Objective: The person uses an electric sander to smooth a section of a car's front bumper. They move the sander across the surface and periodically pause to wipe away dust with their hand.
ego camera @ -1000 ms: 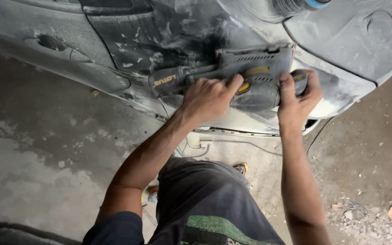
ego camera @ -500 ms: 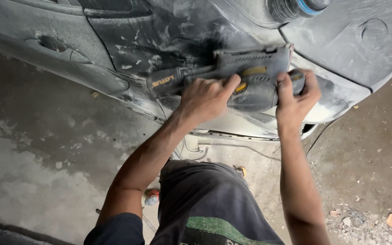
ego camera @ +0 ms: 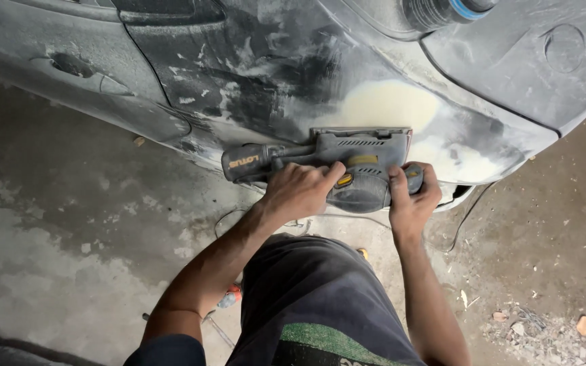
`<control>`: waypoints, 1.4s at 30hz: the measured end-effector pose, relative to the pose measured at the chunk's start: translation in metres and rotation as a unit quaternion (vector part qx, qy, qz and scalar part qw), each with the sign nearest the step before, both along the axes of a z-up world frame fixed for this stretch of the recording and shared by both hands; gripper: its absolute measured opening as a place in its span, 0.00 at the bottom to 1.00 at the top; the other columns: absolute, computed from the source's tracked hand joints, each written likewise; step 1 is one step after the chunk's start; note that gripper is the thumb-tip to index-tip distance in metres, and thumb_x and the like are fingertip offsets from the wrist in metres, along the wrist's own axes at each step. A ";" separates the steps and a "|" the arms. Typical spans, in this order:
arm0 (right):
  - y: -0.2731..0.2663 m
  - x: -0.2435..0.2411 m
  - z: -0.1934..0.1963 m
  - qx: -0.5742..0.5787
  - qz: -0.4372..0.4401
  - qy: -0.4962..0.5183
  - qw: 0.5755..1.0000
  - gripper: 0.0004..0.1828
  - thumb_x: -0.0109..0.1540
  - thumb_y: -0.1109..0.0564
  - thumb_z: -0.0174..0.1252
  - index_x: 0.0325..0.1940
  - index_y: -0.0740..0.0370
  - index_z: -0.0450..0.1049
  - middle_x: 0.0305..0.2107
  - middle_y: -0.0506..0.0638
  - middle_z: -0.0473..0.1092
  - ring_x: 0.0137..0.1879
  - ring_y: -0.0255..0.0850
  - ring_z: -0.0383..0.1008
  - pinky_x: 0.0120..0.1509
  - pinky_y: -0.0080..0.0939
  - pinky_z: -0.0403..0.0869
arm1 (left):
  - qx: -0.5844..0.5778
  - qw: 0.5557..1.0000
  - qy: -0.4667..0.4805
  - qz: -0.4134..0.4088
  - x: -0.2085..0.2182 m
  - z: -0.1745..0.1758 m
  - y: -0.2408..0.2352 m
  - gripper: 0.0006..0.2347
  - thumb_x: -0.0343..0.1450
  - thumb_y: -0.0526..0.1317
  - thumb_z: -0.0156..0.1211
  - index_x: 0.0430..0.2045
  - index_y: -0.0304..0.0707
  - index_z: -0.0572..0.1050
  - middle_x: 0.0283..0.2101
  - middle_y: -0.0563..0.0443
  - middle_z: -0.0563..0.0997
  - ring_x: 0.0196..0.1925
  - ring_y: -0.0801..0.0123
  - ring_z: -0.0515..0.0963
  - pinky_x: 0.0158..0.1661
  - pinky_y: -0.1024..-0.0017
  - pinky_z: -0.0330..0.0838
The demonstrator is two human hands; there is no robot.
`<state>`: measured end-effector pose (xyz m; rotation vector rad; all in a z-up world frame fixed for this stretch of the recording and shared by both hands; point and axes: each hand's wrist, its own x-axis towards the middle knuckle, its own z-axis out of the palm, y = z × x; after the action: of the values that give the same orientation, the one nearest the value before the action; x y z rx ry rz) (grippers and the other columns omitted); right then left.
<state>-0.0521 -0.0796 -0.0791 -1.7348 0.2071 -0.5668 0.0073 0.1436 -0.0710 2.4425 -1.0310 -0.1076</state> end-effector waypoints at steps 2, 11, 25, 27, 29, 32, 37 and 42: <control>0.004 0.013 0.022 0.021 0.003 -0.009 1.000 0.12 0.66 0.57 0.64 0.39 0.67 0.70 0.25 0.42 0.67 0.30 0.27 0.63 0.34 0.29 0.62 | -0.021 1.000 -0.014 0.000 0.011 0.012 -0.001 0.17 0.66 0.29 0.55 0.50 0.34 0.70 0.22 0.41 0.81 0.17 0.56 0.81 0.18 0.57 0.73; 0.015 0.038 0.052 -0.013 0.043 -0.023 0.999 0.12 0.68 0.57 0.64 0.40 0.68 0.70 0.26 0.43 0.67 0.32 0.28 0.62 0.36 0.30 0.62 | -0.014 0.999 -0.018 0.044 0.030 0.042 0.013 0.18 0.63 0.28 0.55 0.48 0.38 0.70 0.20 0.41 0.81 0.21 0.53 0.82 0.25 0.51 0.75; 0.002 0.046 0.042 -0.051 0.059 -0.090 0.993 0.16 0.76 0.56 0.66 0.42 0.70 0.70 0.28 0.47 0.68 0.34 0.30 0.63 0.38 0.31 0.63 | -0.027 0.997 -0.058 0.031 0.033 0.051 0.010 0.23 0.60 0.29 0.58 0.52 0.35 0.70 0.20 0.40 0.80 0.21 0.55 0.83 0.23 0.55 0.74; 0.010 0.043 0.055 -0.024 0.068 -0.040 0.997 0.13 0.69 0.54 0.62 0.42 0.67 0.69 0.25 0.44 0.69 0.28 0.29 0.64 0.32 0.30 0.61 | -0.012 0.999 -0.012 0.038 0.032 0.050 0.010 0.22 0.60 0.29 0.58 0.51 0.35 0.70 0.18 0.41 0.80 0.21 0.53 0.83 0.27 0.51 0.74; 0.015 0.026 0.041 -0.010 0.058 -0.005 0.998 0.13 0.68 0.54 0.62 0.40 0.67 0.69 0.24 0.43 0.69 0.28 0.29 0.63 0.31 0.30 0.61 | -0.025 0.999 -0.017 0.031 0.021 0.038 0.014 0.22 0.60 0.28 0.57 0.52 0.36 0.71 0.20 0.40 0.81 0.23 0.51 0.83 0.28 0.50 0.74; 0.020 0.006 0.016 0.013 0.040 0.036 0.998 0.14 0.67 0.55 0.63 0.39 0.68 0.68 0.23 0.43 0.68 0.28 0.28 0.63 0.31 0.29 0.61 | -0.038 0.999 -0.014 0.019 0.004 0.023 0.020 0.22 0.59 0.29 0.56 0.50 0.37 0.72 0.23 0.39 0.82 0.26 0.47 0.84 0.30 0.48 0.74; 0.018 0.003 0.002 -0.018 0.014 -0.004 1.000 0.13 0.68 0.56 0.64 0.41 0.70 0.69 0.27 0.44 0.67 0.32 0.28 0.62 0.36 0.30 0.62 | 0.006 1.000 0.018 0.006 0.002 0.022 0.019 0.19 0.61 0.28 0.54 0.48 0.36 0.71 0.29 0.41 0.84 0.30 0.49 0.85 0.32 0.50 0.75; 0.019 0.032 0.050 -0.025 0.021 0.011 0.999 0.15 0.69 0.55 0.64 0.39 0.70 0.70 0.24 0.45 0.67 0.30 0.29 0.60 0.34 0.31 0.59 | -0.013 0.999 0.026 0.035 0.025 0.054 0.017 0.25 0.57 0.28 0.56 0.52 0.36 0.70 0.23 0.39 0.83 0.28 0.49 0.85 0.32 0.50 0.74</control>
<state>-0.0205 -0.0609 -0.0293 -1.7909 0.1730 -0.5253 0.0320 0.1603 -0.0173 2.4370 -0.9170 -0.1337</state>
